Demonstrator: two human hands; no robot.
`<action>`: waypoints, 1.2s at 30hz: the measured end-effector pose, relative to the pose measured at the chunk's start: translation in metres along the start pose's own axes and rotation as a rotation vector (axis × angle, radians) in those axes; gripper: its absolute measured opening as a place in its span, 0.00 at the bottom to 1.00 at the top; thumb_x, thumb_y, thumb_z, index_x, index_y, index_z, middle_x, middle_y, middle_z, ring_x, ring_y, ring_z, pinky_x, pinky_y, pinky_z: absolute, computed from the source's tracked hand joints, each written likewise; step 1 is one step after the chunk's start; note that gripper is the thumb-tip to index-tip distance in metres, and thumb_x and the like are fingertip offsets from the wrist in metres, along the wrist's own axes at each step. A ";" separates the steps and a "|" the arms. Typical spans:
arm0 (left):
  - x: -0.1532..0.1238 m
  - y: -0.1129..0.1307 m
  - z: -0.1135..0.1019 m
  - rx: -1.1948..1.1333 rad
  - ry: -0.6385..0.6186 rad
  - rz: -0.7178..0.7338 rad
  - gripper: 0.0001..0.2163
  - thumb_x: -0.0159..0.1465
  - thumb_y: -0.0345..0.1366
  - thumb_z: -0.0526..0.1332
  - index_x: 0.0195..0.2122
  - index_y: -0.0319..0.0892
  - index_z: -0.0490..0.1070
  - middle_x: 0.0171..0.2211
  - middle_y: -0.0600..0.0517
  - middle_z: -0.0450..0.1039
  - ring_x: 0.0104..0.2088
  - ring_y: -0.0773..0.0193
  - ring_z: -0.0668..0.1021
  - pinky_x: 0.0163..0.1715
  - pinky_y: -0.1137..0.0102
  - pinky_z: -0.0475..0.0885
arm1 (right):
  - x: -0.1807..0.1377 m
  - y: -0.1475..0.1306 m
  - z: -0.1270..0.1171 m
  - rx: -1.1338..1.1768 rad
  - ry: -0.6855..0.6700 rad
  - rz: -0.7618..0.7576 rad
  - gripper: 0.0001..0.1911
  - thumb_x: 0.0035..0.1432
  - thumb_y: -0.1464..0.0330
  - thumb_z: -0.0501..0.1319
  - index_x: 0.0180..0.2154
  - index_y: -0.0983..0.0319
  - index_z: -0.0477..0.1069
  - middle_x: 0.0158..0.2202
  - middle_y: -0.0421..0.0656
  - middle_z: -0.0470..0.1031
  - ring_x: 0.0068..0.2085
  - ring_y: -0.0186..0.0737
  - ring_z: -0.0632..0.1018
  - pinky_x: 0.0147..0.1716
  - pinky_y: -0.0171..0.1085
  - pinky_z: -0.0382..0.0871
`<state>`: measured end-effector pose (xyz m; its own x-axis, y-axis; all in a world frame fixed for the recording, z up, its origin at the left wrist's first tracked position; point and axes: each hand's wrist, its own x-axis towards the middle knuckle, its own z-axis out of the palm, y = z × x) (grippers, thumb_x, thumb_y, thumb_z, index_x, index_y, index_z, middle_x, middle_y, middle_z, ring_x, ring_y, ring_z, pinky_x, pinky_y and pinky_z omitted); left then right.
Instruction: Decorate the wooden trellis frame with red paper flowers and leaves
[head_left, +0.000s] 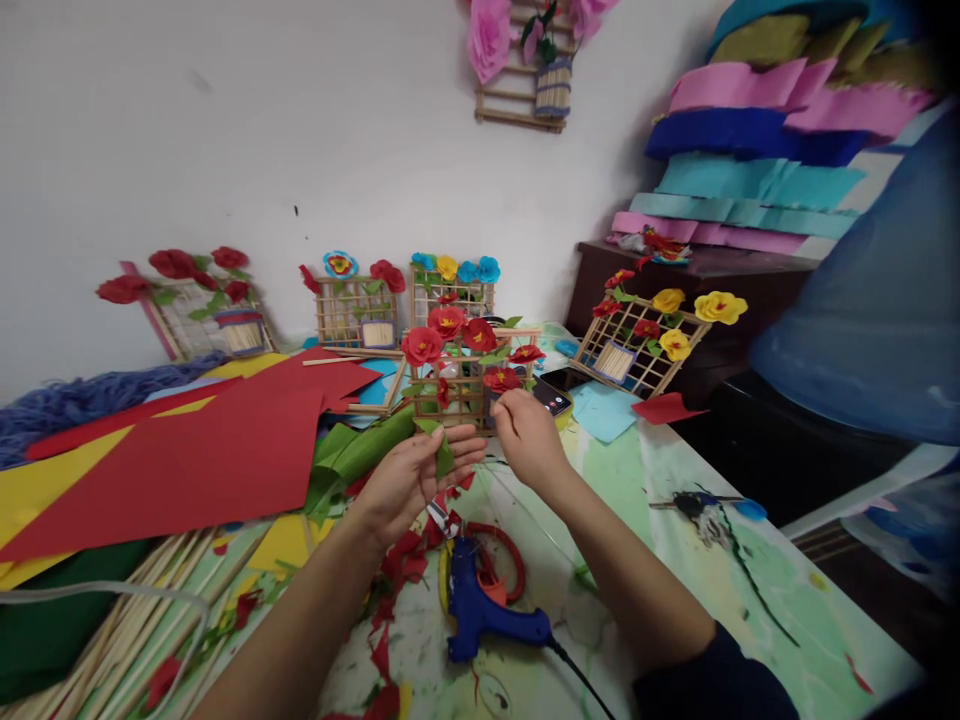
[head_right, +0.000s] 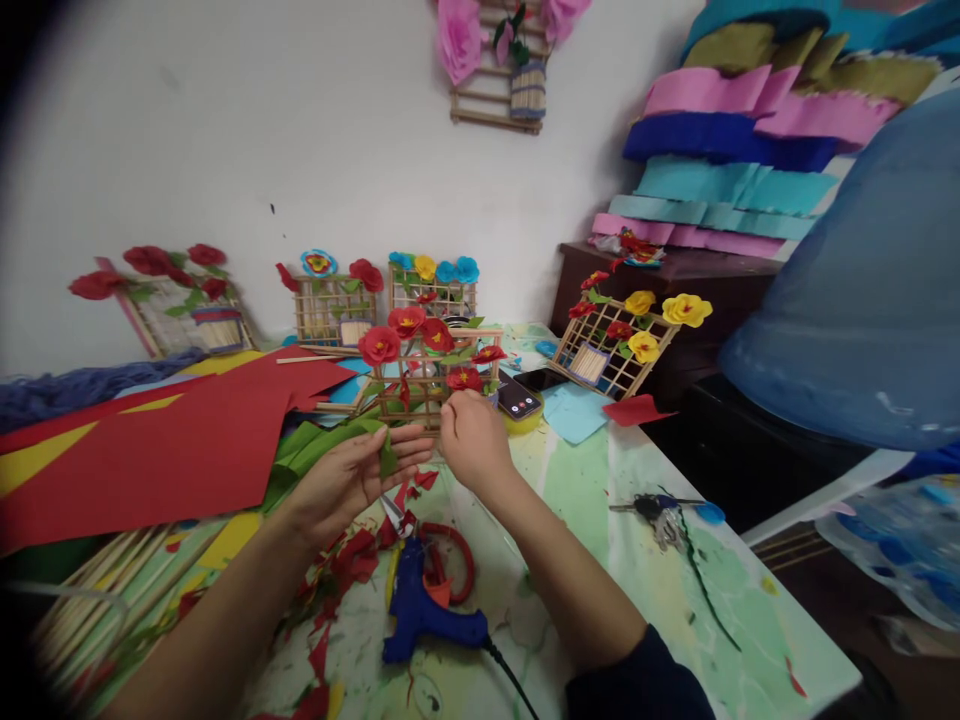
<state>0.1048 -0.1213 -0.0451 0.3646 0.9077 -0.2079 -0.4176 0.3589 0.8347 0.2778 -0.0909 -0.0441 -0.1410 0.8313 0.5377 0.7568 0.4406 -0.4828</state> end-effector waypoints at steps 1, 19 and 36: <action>0.001 0.000 0.000 -0.011 0.011 0.021 0.14 0.67 0.36 0.53 0.46 0.34 0.74 0.48 0.37 0.75 0.49 0.56 0.77 0.50 0.65 0.71 | -0.002 -0.003 -0.001 0.026 -0.021 -0.006 0.13 0.61 0.71 0.51 0.24 0.61 0.63 0.26 0.41 0.66 0.31 0.39 0.68 0.31 0.35 0.56; 0.003 -0.009 0.006 0.086 0.163 0.278 0.07 0.51 0.33 0.71 0.26 0.39 0.74 0.26 0.54 0.74 0.32 0.67 0.75 0.38 0.73 0.68 | -0.018 -0.030 0.007 0.457 -0.112 -0.018 0.10 0.55 0.74 0.58 0.23 0.61 0.68 0.26 0.39 0.73 0.33 0.37 0.74 0.32 0.33 0.63; -0.036 -0.006 -0.008 0.019 0.273 0.239 0.11 0.54 0.33 0.68 0.22 0.38 0.66 0.19 0.56 0.69 0.21 0.73 0.71 0.25 0.78 0.68 | -0.029 -0.031 -0.006 0.366 -0.008 -0.155 0.10 0.56 0.71 0.55 0.23 0.61 0.65 0.22 0.38 0.65 0.27 0.35 0.67 0.28 0.34 0.56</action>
<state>0.0877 -0.1543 -0.0464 0.0224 0.9910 -0.1323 -0.4479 0.1283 0.8848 0.2620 -0.1304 -0.0402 -0.2419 0.7476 0.6185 0.4487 0.6514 -0.6118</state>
